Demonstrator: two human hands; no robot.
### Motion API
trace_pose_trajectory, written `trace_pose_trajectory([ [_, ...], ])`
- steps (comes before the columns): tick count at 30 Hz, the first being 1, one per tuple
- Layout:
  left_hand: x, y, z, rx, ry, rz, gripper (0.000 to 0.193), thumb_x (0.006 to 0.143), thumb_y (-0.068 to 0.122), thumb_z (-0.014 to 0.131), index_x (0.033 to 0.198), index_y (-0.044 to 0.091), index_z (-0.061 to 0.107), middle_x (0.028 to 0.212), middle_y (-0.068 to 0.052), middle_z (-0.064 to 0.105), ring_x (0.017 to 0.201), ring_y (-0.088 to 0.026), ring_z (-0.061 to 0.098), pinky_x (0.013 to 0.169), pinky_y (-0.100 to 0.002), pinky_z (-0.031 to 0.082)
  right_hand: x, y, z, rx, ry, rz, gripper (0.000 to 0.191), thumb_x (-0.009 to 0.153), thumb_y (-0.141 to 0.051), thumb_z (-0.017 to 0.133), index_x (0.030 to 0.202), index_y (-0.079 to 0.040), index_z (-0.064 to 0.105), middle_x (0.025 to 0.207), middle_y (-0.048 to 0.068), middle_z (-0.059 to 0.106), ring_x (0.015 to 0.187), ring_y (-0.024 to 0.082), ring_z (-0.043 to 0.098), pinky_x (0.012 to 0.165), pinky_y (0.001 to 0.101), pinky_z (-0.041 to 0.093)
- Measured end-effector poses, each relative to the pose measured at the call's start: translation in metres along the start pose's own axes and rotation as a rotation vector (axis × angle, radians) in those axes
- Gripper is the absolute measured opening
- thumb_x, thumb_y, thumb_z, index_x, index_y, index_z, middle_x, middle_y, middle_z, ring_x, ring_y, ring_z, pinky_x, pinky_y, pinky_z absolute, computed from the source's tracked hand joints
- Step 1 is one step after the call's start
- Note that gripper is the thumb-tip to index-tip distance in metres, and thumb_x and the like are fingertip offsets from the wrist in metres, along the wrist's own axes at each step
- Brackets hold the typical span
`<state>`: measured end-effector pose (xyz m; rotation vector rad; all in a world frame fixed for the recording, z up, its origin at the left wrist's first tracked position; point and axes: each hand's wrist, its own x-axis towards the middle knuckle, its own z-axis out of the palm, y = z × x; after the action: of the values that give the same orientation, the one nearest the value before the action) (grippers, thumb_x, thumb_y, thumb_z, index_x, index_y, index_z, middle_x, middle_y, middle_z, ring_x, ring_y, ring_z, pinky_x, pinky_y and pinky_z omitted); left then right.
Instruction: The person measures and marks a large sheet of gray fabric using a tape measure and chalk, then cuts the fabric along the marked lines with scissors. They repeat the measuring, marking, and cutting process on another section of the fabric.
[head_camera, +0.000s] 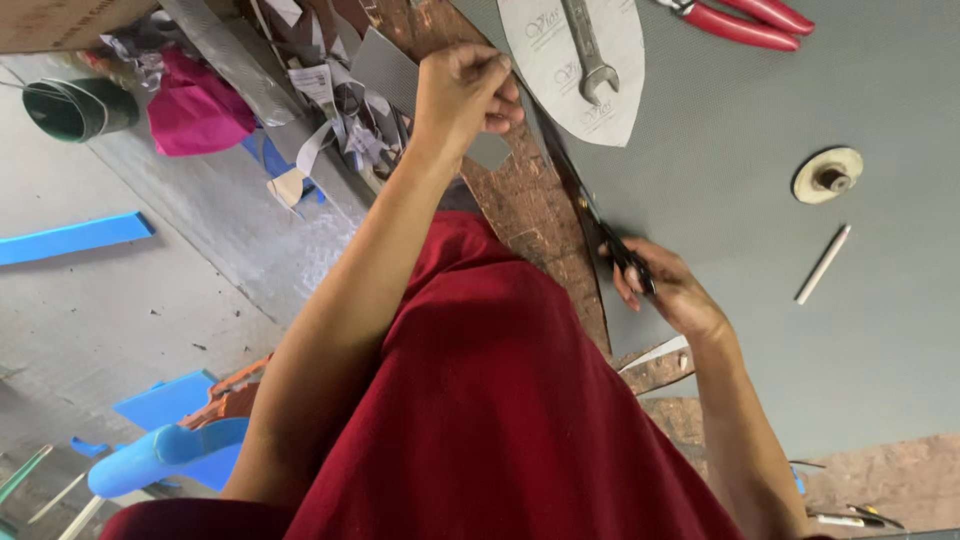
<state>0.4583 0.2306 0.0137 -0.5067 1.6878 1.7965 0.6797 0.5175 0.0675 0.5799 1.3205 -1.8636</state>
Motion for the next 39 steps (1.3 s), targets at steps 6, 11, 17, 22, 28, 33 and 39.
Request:
trace_pose_trajectory([
  [6,0.0,0.007,-0.001,-0.029,-0.019,-0.017,0.026,0.099,0.014,0.064,0.116,-0.006,0.065,0.078,-0.008,0.073,0.061,-0.017,0.076,0.049,-0.025,0.06,0.017,-0.007,0.01,-0.044,0.086,0.016,0.03,0.098,-0.005,0.058,0.127,-0.001,0.066,0.068,0.001,0.059,0.058,0.013,0.051,0.052,0.0284,0.044],
  [11,-0.004,0.011,0.0,-0.023,-0.025,-0.036,0.024,0.101,0.014,0.063,0.113,-0.007,0.067,0.08,-0.008,0.073,0.063,-0.016,0.077,0.052,-0.024,0.062,0.017,-0.01,0.012,-0.016,0.023,-0.047,0.048,0.087,0.013,0.05,0.13,-0.002,0.064,0.072,-0.002,0.056,0.062,0.01,0.052,0.053,0.026,0.042],
  [17,-0.006,0.011,0.002,0.097,0.074,0.073,0.023,0.099,0.014,0.066,0.112,-0.005,0.069,0.077,-0.007,0.073,0.06,-0.013,0.077,0.049,-0.024,0.062,0.017,-0.017,0.016,-0.03,0.091,-0.02,0.054,0.084,0.021,0.047,0.13,0.001,0.064,0.073,0.0,0.058,0.063,0.011,0.054,0.05,0.0258,0.04],
  [22,-0.003,0.011,0.001,0.186,0.089,0.108,0.02,0.099,0.013,0.064,0.11,-0.003,0.071,0.075,-0.006,0.072,0.058,-0.012,0.076,0.047,-0.023,0.062,0.024,-0.026,0.025,-0.168,0.146,0.003,0.044,0.094,0.014,0.048,0.131,-0.002,0.064,0.072,-0.001,0.058,0.062,0.01,0.054,0.051,0.0248,0.043],
  [28,-0.003,0.015,-0.001,0.143,0.065,0.093,0.017,0.099,0.01,0.063,0.107,-0.003,0.071,0.075,-0.005,0.071,0.059,-0.012,0.077,0.048,-0.022,0.062,0.027,-0.035,0.031,-0.188,0.153,-0.017,0.038,0.096,0.011,0.053,0.13,-0.001,0.066,0.073,0.0,0.057,0.061,0.011,0.051,0.05,0.0252,0.039],
  [33,-0.003,0.022,-0.001,0.119,0.045,0.075,0.016,0.1,0.008,0.063,0.103,-0.006,0.07,0.075,-0.006,0.07,0.06,-0.014,0.076,0.048,-0.022,0.06,0.032,-0.038,0.036,-0.108,0.179,0.011,0.043,0.094,0.011,0.052,0.132,-0.002,0.065,0.075,0.0,0.061,0.063,0.01,0.053,0.051,0.0254,0.039],
  [39,-0.003,0.029,0.0,0.159,0.049,0.085,0.015,0.097,0.007,0.062,0.106,-0.003,0.069,0.075,-0.005,0.071,0.059,-0.012,0.077,0.048,-0.022,0.064,0.039,-0.041,0.049,-0.138,0.171,-0.097,0.038,0.101,0.006,0.053,0.136,-0.002,0.064,0.076,-0.001,0.059,0.064,0.009,0.051,0.054,0.0247,0.041],
])
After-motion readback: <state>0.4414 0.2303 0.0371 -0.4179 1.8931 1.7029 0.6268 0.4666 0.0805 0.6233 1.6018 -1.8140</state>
